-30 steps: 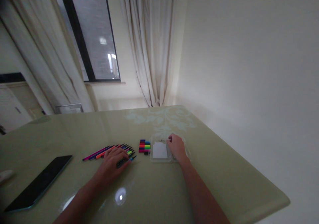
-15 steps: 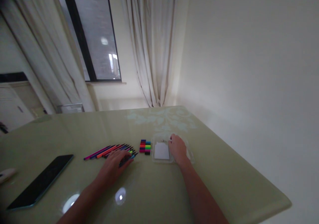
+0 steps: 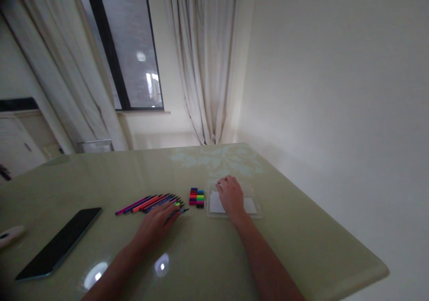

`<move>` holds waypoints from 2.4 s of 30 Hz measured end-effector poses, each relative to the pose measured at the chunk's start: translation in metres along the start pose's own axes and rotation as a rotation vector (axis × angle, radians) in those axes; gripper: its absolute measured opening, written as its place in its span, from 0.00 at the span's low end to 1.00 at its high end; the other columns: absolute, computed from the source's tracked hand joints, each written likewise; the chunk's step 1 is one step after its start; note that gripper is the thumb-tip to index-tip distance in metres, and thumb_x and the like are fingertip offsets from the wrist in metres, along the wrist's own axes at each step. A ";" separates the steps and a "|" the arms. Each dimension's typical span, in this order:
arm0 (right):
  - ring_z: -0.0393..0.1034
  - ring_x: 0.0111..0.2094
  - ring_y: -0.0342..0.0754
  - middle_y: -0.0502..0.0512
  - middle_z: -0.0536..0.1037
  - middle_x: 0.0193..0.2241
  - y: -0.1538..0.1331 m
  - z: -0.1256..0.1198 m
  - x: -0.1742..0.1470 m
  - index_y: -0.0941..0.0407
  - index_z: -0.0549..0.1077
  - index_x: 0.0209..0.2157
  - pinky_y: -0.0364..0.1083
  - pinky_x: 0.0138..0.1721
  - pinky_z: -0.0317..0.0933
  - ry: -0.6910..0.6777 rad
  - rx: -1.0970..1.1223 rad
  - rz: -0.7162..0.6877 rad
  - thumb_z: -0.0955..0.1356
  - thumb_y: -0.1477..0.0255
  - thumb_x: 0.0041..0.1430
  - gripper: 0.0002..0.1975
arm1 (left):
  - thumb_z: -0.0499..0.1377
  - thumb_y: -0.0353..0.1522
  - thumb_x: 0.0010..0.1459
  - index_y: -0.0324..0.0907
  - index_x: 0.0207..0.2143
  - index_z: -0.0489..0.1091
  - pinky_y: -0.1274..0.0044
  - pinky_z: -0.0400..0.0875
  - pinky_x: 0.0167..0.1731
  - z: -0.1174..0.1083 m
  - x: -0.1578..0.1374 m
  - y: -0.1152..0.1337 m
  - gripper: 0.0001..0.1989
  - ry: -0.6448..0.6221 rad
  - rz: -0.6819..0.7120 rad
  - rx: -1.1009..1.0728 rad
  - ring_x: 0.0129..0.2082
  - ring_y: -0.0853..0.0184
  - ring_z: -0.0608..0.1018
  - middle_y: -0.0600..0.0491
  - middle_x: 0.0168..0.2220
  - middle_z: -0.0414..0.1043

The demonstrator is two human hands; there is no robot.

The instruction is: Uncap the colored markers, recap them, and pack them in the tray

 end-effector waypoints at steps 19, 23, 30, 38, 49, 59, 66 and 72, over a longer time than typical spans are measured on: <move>0.73 0.47 0.55 0.64 0.80 0.41 -0.069 0.045 0.037 0.59 0.81 0.33 0.47 0.45 0.61 -0.302 -0.093 -0.228 0.70 0.76 0.61 0.05 | 0.51 0.41 0.70 0.45 0.42 0.74 0.70 0.72 0.45 -0.014 0.005 -0.007 0.14 0.091 -0.124 -0.193 0.43 0.59 0.79 0.49 0.43 0.78; 0.73 0.48 0.53 0.61 0.81 0.43 -0.058 0.030 0.017 0.57 0.79 0.40 0.47 0.48 0.61 -0.255 0.076 -0.186 0.67 0.72 0.66 0.08 | 0.56 0.42 0.66 0.45 0.42 0.74 0.69 0.73 0.44 -0.016 0.007 -0.011 0.12 0.116 -0.153 -0.369 0.44 0.58 0.79 0.49 0.43 0.78; 0.77 0.42 0.49 0.55 0.83 0.40 -0.059 0.006 -0.024 0.54 0.76 0.44 0.45 0.44 0.65 -0.169 0.642 -0.182 0.65 0.70 0.69 0.08 | 0.60 0.40 0.64 0.45 0.43 0.76 0.71 0.72 0.41 -0.019 0.009 -0.004 0.10 0.089 -0.136 -0.526 0.40 0.61 0.79 0.51 0.40 0.79; 0.76 0.44 0.49 0.56 0.82 0.43 -0.070 -0.002 -0.026 0.53 0.78 0.44 0.47 0.48 0.65 -0.138 0.682 -0.261 0.65 0.72 0.68 0.09 | 0.60 0.41 0.63 0.45 0.42 0.77 0.70 0.73 0.41 -0.020 0.007 -0.007 0.12 0.091 -0.164 -0.540 0.40 0.60 0.79 0.50 0.39 0.80; 0.77 0.39 0.49 0.52 0.84 0.37 -0.078 0.009 -0.030 0.52 0.82 0.40 0.46 0.43 0.66 -0.198 0.901 -0.173 0.69 0.68 0.64 0.08 | 0.60 0.42 0.63 0.45 0.40 0.77 0.72 0.71 0.37 -0.018 0.005 -0.003 0.12 0.054 -0.166 -0.562 0.37 0.61 0.79 0.52 0.37 0.79; 0.77 0.37 0.48 0.53 0.84 0.34 -0.078 0.002 -0.030 0.52 0.83 0.37 0.45 0.41 0.66 -0.195 0.975 -0.166 0.71 0.67 0.62 0.08 | 0.59 0.47 0.62 0.44 0.36 0.77 0.75 0.65 0.30 -0.022 0.003 0.008 0.17 0.067 -0.238 -0.573 0.30 0.63 0.75 0.53 0.30 0.77; 0.75 0.39 0.48 0.54 0.82 0.36 -0.066 -0.005 -0.023 0.55 0.81 0.39 0.45 0.42 0.65 -0.161 0.803 -0.156 0.66 0.67 0.68 0.11 | 0.59 0.41 0.63 0.43 0.33 0.76 0.76 0.63 0.32 -0.011 -0.003 0.044 0.12 -0.155 -0.116 -0.413 0.31 0.66 0.73 0.54 0.30 0.75; 0.72 0.43 0.50 0.57 0.78 0.41 -0.047 0.012 -0.019 0.56 0.80 0.41 0.48 0.47 0.62 -0.135 0.366 -0.165 0.69 0.74 0.66 0.06 | 0.60 0.31 0.59 0.44 0.34 0.73 0.77 0.63 0.37 0.018 -0.023 0.090 0.02 -0.348 -0.012 -0.397 0.37 0.66 0.74 0.53 0.37 0.74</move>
Point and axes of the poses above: each hand's wrist, its own x-axis towards the middle knuckle, its own z-axis out of the palm, y = z × x, the point moved 8 cm from there along x, towards the middle knuckle
